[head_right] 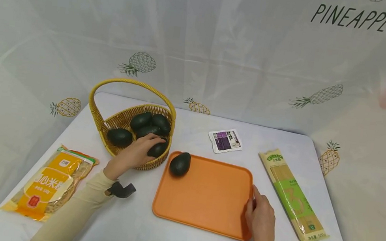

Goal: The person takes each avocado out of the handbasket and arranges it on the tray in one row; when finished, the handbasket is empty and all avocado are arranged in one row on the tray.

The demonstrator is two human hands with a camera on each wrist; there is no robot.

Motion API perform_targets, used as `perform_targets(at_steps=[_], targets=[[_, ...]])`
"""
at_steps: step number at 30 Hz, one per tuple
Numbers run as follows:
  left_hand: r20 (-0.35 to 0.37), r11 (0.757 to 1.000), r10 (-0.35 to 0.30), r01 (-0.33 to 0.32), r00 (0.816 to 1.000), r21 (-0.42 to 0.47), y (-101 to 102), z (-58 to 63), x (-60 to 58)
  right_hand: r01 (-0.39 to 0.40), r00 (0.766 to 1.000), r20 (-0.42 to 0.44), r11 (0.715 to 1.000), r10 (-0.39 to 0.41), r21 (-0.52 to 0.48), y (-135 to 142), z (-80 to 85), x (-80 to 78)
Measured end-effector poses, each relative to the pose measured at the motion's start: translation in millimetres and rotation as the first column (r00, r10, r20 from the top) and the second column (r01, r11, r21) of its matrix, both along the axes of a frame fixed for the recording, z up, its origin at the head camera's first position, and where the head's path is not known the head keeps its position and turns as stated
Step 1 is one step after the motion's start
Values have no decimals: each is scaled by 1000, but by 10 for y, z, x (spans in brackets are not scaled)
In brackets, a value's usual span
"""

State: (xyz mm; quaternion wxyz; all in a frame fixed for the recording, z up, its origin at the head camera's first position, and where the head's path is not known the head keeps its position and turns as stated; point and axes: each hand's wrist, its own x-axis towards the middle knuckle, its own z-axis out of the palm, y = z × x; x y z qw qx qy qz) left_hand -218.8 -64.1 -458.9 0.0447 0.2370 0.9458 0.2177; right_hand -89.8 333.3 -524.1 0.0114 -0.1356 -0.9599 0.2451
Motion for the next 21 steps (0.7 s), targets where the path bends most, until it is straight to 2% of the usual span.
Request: perform_targets(at_steps=[7, 21], targets=[[-4, 999, 10, -9, 1000, 30, 5, -14, 14, 2, 1000, -2, 1000, -2, 4, -7, -4, 6], [-23, 1000, -5, 6, 1000, 23, -27, -17, -6, -4, 1000, 6, 1000, 4, 3, -7, -3, -1]])
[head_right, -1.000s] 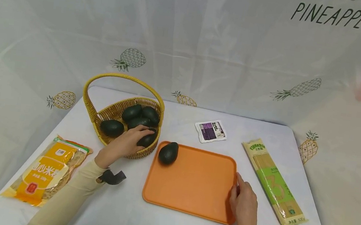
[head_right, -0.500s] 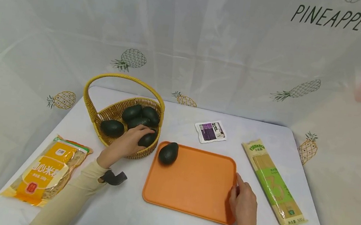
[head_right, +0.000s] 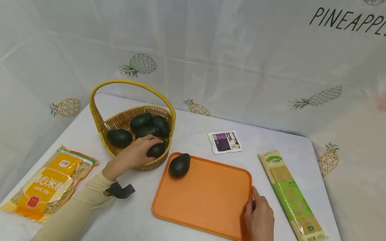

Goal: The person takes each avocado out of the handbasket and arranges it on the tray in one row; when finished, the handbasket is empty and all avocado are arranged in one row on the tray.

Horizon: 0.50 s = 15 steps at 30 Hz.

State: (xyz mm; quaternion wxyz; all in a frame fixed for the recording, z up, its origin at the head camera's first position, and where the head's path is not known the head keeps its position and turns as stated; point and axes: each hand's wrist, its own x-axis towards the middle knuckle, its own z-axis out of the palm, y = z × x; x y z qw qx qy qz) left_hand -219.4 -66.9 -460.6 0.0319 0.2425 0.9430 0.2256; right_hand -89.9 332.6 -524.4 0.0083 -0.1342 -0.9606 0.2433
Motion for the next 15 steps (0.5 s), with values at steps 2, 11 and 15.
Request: perform_targets(at_steps=[2, 11, 15], targets=[[16, 1000, 6, -6, 1000, 6, -7, 4, -4, 2, 1000, -4, 1000, -2, 0, -1, -2, 3], [23, 999, 22, -23, 999, 27, -39, 23, -33, -5, 999, -36, 1000, 5, 2, 0, -10, 9], [14, 998, 36, -37, 999, 58, -60, 62, -18, -9, 999, -52, 1000, 10, 6, 4, -12, 18]])
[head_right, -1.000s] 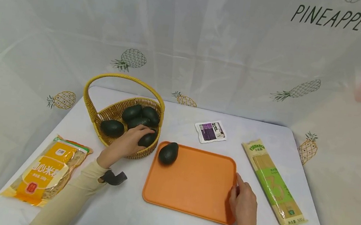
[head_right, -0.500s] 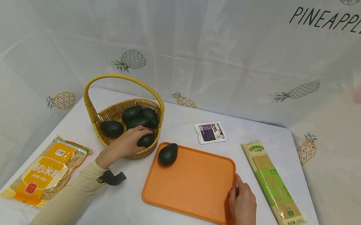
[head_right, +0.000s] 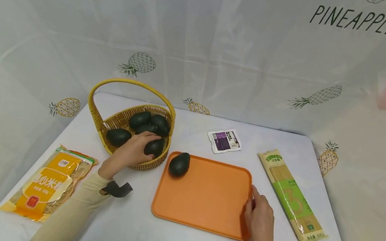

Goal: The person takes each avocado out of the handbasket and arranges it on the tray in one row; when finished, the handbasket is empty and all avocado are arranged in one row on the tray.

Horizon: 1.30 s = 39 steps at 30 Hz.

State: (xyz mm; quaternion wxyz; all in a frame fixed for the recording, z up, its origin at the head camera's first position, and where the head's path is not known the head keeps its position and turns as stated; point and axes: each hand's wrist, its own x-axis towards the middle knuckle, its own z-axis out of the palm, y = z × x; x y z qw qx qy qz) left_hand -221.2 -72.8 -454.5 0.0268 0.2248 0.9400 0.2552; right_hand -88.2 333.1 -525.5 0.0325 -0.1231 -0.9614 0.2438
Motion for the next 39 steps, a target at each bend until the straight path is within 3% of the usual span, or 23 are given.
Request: perform_targets(at_steps=[21, 30, 39], targets=[[-57, 999, 40, -40, 998, 5, 4, 172, 106, 0, 1000, -15, 1000, 0, 8, -1, -8, 7], [-95, 1000, 20, -19, 995, 9, 21, 262, 165, -6, 1000, -29, 1000, 6, 1, 1, -7, 17], [-65, 999, 34, -35, 997, -4, 73, 326, 220, -7, 1000, 1, 1000, 7, 1, 5, 6, 13]])
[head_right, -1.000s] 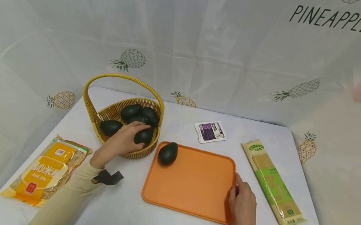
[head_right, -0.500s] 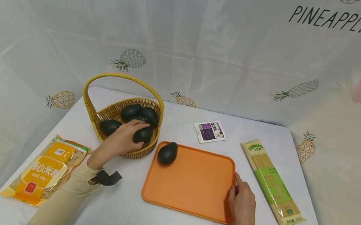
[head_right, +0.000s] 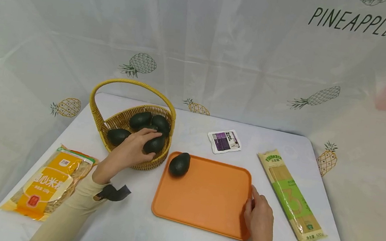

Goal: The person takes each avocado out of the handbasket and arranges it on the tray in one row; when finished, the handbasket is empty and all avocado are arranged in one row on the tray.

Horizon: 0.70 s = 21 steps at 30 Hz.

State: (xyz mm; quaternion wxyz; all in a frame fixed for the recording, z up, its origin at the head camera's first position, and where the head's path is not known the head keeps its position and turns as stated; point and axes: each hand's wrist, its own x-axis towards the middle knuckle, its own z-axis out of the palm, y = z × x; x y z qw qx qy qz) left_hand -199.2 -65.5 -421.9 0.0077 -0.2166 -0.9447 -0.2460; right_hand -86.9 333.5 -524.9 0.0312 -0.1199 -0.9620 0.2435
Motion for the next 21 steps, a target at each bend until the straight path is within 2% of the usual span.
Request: perform_targets(at_steps=[12, 21], targets=[[-59, 1000, -12, 14, 998, 25, 55, 49, 65, -2, 999, -36, 1000, 3, 8, 3, -24, -3], [-69, 1000, -22, 23, 997, 14, 82, 67, 87, -2, 999, -39, 1000, 2, 6, 7, -32, 0]])
